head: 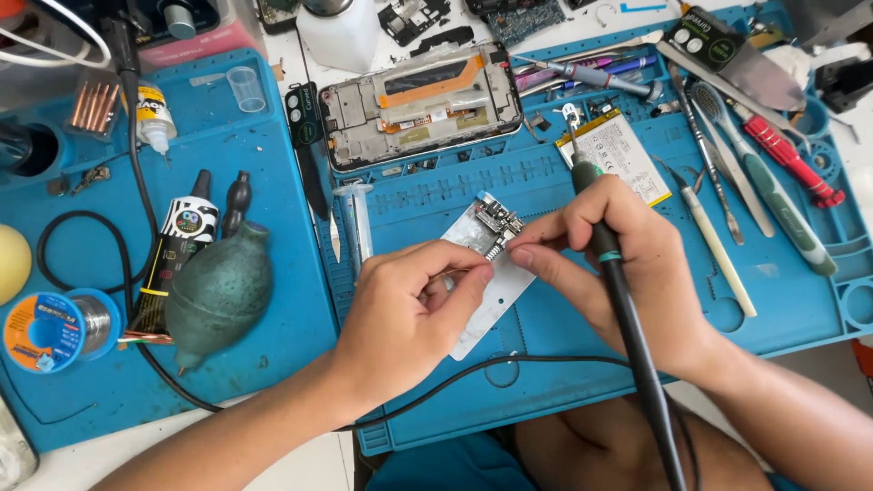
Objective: Adjusting and soldering wires on a mobile phone circuit board using a soldering iron and an air blower.
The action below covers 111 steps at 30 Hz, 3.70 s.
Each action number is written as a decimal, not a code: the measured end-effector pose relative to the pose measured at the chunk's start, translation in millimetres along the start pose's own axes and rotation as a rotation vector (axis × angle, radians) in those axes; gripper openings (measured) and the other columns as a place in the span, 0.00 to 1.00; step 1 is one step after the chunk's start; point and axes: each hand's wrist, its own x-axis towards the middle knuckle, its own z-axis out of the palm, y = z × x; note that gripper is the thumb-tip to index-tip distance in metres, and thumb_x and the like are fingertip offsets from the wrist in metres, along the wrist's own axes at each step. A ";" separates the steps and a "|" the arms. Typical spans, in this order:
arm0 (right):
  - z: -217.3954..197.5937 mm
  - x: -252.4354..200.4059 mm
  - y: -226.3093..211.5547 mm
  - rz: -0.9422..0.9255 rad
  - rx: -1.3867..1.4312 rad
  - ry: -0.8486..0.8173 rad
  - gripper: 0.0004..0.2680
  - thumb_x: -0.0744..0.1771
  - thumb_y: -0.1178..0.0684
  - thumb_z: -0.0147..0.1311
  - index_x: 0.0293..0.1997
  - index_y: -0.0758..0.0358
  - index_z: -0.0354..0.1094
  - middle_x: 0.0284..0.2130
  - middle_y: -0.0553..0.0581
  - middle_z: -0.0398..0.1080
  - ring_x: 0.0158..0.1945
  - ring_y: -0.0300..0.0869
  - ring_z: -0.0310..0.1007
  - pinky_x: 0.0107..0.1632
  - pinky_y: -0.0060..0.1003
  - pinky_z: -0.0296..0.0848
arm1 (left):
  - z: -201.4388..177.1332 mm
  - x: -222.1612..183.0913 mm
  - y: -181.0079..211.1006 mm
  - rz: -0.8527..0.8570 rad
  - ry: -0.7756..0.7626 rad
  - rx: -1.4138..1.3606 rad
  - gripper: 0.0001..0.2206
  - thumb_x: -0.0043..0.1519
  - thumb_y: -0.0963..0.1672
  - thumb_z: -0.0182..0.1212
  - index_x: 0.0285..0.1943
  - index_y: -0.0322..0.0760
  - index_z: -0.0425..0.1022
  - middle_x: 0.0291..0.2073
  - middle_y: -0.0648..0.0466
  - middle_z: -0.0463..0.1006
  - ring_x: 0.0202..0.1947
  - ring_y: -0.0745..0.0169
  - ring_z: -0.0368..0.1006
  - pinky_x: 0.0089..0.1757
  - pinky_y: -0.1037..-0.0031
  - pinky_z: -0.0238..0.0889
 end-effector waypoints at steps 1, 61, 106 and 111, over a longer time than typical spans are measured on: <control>-2.1 1.2 2.2 0.010 0.007 -0.003 0.15 0.65 0.61 0.63 0.33 0.57 0.51 0.34 0.57 0.81 0.38 0.37 0.82 0.45 0.29 0.76 | -1.8 1.8 2.4 -0.011 -0.005 0.002 0.05 0.63 0.42 0.63 0.40 0.35 0.83 0.16 0.58 0.73 0.16 0.72 0.61 0.23 0.74 0.56; -20.3 -37.5 33.3 -0.241 -0.261 -0.269 0.10 0.62 0.56 0.67 0.36 0.57 0.64 0.38 0.60 0.76 0.33 0.42 0.81 0.38 0.34 0.83 | -19.2 0.9 1.2 -0.108 -0.027 0.078 0.05 0.62 0.44 0.61 0.34 0.41 0.77 0.25 0.63 0.80 0.13 0.73 0.66 0.19 0.75 0.60; -52.7 26.0 63.4 -0.017 0.231 -0.397 0.08 0.60 0.63 0.66 0.35 0.59 0.71 0.41 0.62 0.77 0.38 0.40 0.78 0.40 0.26 0.74 | 8.6 -7.8 -21.0 0.334 0.132 0.620 0.08 0.65 0.41 0.61 0.32 0.41 0.72 0.20 0.58 0.74 0.16 0.60 0.66 0.19 0.68 0.55; -50.9 25.7 65.4 -0.006 0.211 -0.385 0.08 0.59 0.62 0.66 0.33 0.58 0.71 0.39 0.61 0.77 0.36 0.39 0.76 0.36 0.26 0.70 | 8.1 -6.4 -19.0 0.278 0.122 0.586 0.06 0.64 0.42 0.62 0.33 0.41 0.73 0.20 0.59 0.75 0.16 0.58 0.68 0.19 0.66 0.57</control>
